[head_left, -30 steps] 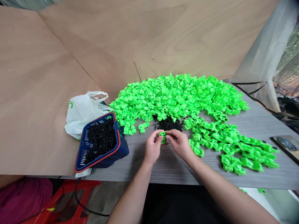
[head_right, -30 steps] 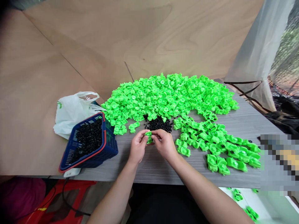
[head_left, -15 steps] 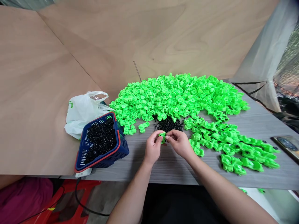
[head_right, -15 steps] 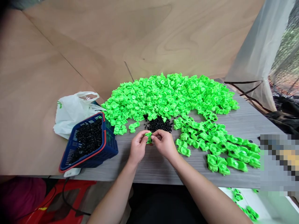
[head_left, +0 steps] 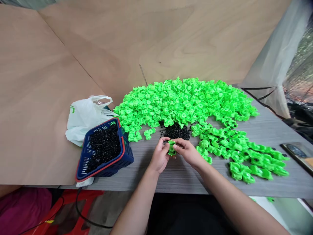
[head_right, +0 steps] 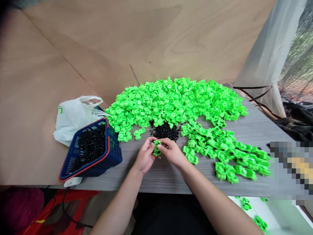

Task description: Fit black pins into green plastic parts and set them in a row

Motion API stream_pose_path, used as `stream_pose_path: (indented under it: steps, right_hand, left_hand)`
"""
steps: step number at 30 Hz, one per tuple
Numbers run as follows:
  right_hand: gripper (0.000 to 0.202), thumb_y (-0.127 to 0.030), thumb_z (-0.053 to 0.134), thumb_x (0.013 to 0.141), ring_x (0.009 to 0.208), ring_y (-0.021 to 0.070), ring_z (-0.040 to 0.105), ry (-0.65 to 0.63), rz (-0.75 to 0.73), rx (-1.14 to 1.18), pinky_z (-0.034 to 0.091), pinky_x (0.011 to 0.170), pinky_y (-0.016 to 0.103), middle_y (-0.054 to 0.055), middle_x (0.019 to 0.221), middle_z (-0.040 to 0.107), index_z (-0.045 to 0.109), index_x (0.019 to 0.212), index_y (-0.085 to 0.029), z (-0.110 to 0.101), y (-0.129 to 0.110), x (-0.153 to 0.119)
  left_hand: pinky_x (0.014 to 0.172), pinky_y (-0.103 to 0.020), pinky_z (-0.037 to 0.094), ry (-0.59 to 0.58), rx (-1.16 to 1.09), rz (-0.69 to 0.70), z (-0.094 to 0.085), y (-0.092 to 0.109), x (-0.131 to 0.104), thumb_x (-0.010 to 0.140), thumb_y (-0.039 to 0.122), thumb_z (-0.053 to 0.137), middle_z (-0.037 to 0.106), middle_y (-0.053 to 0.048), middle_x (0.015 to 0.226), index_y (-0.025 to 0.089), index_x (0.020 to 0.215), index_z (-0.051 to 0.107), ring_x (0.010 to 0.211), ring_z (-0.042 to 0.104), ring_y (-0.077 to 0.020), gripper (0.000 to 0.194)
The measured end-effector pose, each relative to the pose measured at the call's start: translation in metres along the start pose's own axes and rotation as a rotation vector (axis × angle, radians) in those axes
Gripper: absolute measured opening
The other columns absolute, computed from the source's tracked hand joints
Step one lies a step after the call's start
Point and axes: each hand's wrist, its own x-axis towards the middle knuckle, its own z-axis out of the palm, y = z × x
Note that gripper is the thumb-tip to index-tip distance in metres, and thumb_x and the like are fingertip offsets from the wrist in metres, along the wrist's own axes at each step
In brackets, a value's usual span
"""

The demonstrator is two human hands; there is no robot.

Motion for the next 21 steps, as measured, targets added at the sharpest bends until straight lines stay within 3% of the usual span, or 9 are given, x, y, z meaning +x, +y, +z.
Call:
stream_pose_path:
  steps: [5,8,11,14,18,21]
  right_hand:
    - [0.028,-0.041,0.066,0.084,0.078,0.0156,0.058,-0.039,0.021,0.106,0.048,0.070,0.028,0.002,0.089,0.064,0.063,0.102,-0.019,-0.005,-0.009,-0.007]
    - [0.030,-0.043,0.067,0.083,0.081,0.0179,0.060,0.061,-0.044,-0.081,0.049,0.074,0.031,0.003,0.091,0.066,0.060,0.101,-0.020,-0.023,-0.021,-0.011]
    - [0.032,-0.044,0.066,0.083,0.085,0.0217,0.061,0.330,-0.158,-0.593,0.047,0.079,0.036,0.006,0.094,0.068,0.063,0.104,-0.020,-0.059,-0.038,-0.018]
    - [0.039,-0.046,0.063,0.084,0.094,0.0288,0.061,0.601,-0.229,-1.050,0.044,0.084,0.042,0.011,0.101,0.069,0.065,0.111,-0.019,-0.105,-0.050,-0.033]
    - [0.039,-0.046,0.060,0.084,0.092,0.0321,0.061,0.763,-0.149,-1.364,0.041,0.082,0.045,0.015,0.099,0.071,0.067,0.111,-0.017,-0.161,-0.045,-0.056]
    - [0.037,-0.045,0.062,0.083,0.086,0.0344,0.061,0.805,-0.039,-1.455,0.039,0.073,0.046,0.020,0.093,0.070,0.070,0.106,-0.018,-0.189,-0.027,-0.069]
  left_hand:
    - [0.055,-0.025,0.051,0.007,0.131,-0.024,0.001,-0.007,0.008,0.087,0.050,0.062,0.061,-0.003,0.089,0.023,0.115,0.052,0.071,0.061,-0.0147,0.040]
    - [0.054,-0.024,0.047,0.082,0.342,0.073,-0.008,-0.009,0.018,0.089,0.051,0.058,0.063,-0.005,0.086,0.021,0.114,0.053,0.072,0.062,-0.0169,0.040]
    - [0.070,-0.030,0.051,0.337,0.693,0.257,-0.030,-0.001,0.029,0.086,0.043,0.062,0.064,-0.007,0.090,0.018,0.099,0.059,0.079,0.063,-0.0185,0.028]
    - [0.086,-0.039,0.050,0.623,1.157,0.403,-0.058,0.013,0.037,0.084,0.033,0.063,0.060,-0.009,0.104,0.020,0.105,0.063,0.088,0.061,-0.0222,0.025]
    - [0.096,-0.042,0.047,0.633,1.482,0.372,-0.083,0.023,0.045,0.082,0.030,0.066,0.050,-0.015,0.119,0.021,0.129,0.057,0.110,0.058,-0.0297,0.049]
    - [0.094,-0.041,0.049,0.602,1.561,0.271,-0.088,0.021,0.052,0.081,0.031,0.067,0.046,-0.015,0.122,0.022,0.138,0.051,0.108,0.060,-0.0302,0.059]
